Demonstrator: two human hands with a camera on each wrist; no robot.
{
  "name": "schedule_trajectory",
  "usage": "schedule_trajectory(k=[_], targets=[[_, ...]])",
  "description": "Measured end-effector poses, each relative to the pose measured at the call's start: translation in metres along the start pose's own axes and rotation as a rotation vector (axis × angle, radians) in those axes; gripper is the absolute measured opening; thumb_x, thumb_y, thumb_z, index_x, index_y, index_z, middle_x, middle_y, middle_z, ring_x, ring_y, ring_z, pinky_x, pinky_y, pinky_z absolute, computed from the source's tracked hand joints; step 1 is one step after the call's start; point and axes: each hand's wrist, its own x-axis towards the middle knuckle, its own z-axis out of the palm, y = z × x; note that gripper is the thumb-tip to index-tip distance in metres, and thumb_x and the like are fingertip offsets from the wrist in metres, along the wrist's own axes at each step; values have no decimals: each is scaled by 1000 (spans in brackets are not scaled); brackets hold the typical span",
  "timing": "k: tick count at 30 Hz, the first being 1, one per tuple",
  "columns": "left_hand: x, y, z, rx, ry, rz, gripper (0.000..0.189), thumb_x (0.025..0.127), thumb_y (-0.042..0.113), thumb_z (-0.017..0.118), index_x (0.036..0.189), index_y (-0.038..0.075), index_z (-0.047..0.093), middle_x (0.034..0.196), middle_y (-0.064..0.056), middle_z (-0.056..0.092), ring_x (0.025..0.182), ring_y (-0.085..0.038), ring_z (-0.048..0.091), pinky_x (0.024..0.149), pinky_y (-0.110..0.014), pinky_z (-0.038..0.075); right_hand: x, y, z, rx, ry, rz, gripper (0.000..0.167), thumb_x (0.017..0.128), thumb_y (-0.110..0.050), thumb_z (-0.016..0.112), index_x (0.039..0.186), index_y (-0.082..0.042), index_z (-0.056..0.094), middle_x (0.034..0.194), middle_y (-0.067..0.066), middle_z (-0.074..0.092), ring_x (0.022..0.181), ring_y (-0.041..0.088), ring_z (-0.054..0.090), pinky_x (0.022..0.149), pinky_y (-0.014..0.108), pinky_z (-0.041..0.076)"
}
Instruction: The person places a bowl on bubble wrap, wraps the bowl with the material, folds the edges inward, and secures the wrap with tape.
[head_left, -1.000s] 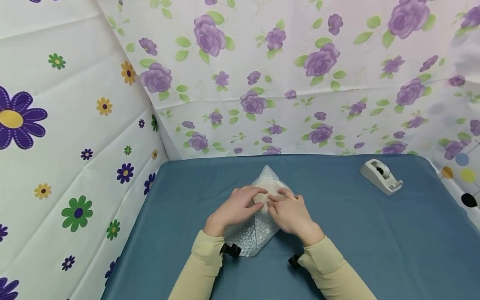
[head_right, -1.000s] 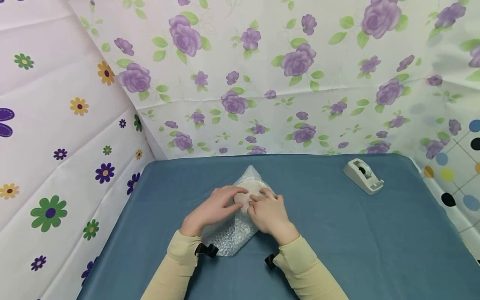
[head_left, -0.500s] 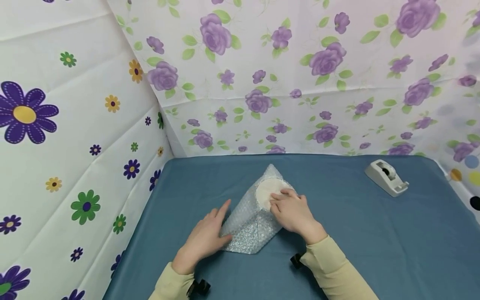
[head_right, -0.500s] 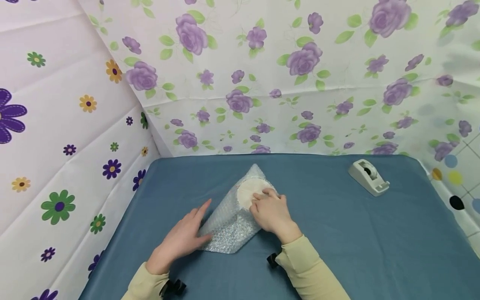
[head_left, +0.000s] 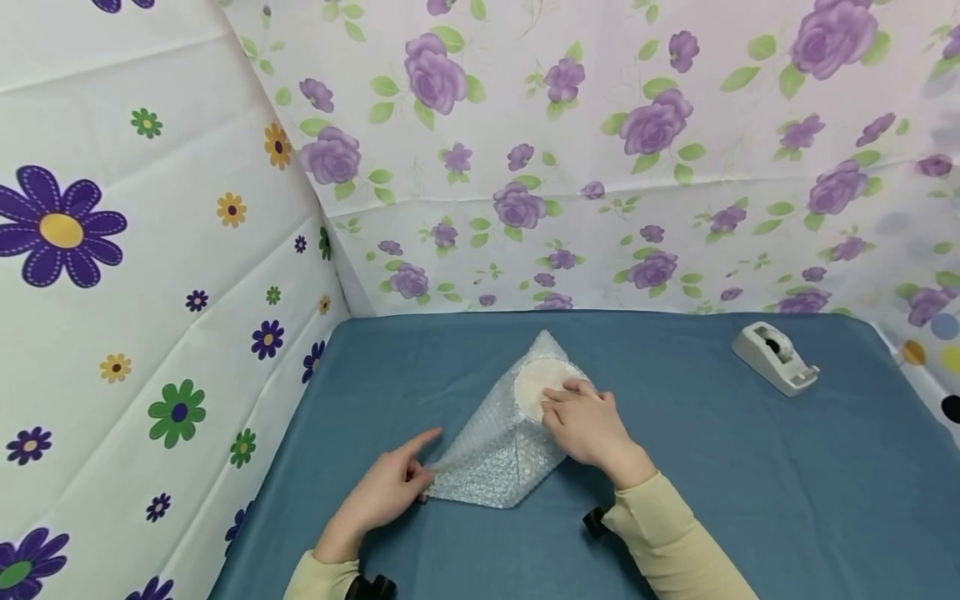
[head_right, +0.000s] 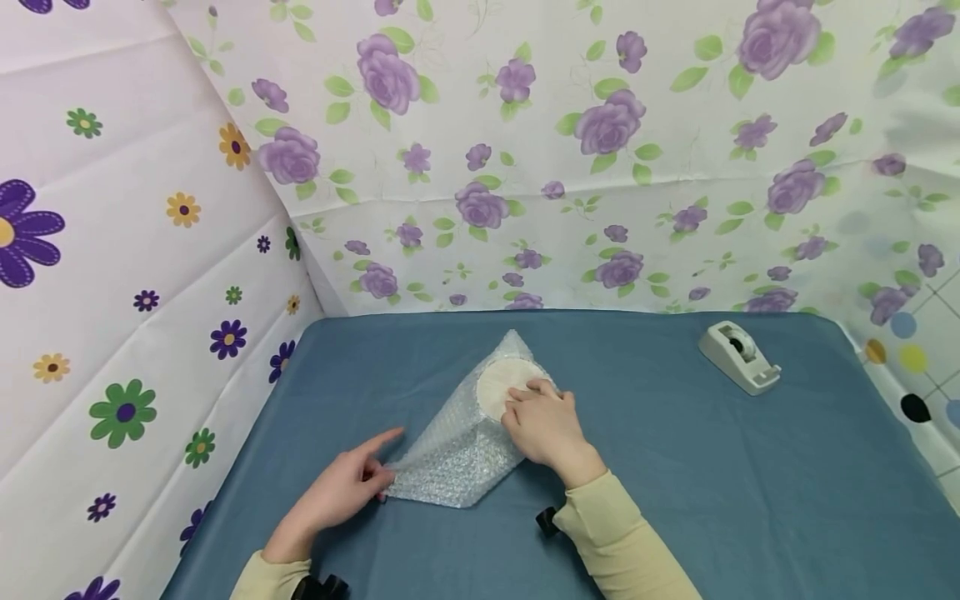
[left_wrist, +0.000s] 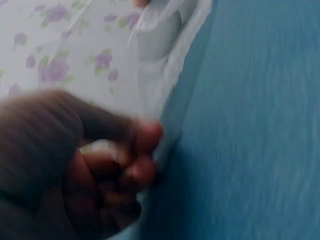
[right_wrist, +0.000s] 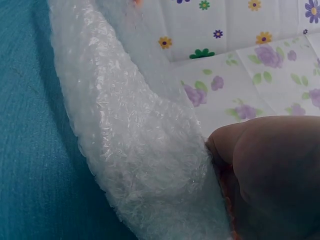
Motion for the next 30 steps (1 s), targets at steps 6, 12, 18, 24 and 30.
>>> schedule_trajectory(k=[6, 12, 18, 24, 30], targets=[[-3, -16, -7, -237, -41, -19, 41, 108, 19, 68, 147, 11, 60, 79, -8, 72, 70, -28, 69, 62, -37, 57, 0, 1, 1, 20, -5, 3, 45, 116, -28, 39, 149, -15, 67, 162, 3, 52, 155, 36, 33, 106, 68, 34], [-4, -18, -10, -351, -53, -24, 20, 104, 18, 74, 114, 2, 67, 81, -16, 73, 68, -27, 70, 52, -37, 57, 0, 2, 1, 26, -2, 2, 44, 116, -27, 39, 149, -14, 66, 162, 4, 52, 155, 35, 34, 106, 68, 35], [-10, -22, -17, -325, -61, 42, 19, 99, 13, 79, 114, 1, 81, 93, -17, 78, 72, -22, 73, 60, -36, 61, 0, 3, 1, 30, 4, -3, 45, 116, -27, 39, 148, -14, 67, 161, 3, 53, 154, 35, 35, 106, 68, 35], [-12, -24, -18, -256, -76, 97, 28, 94, 10, 83, 122, 8, 81, 110, -10, 79, 86, -17, 73, 72, -30, 61, 0, 4, 1, 26, 2, -7, 44, 116, -27, 39, 148, -14, 68, 161, 3, 53, 154, 35, 35, 106, 68, 35], [-11, -22, -16, -226, 6, 99, 15, 102, 14, 75, 114, 13, 84, 104, -5, 79, 85, -22, 74, 74, -35, 62, 0, 4, 1, 23, -2, -6, 44, 117, -28, 39, 148, -15, 67, 162, 3, 52, 154, 35, 35, 107, 68, 35]])
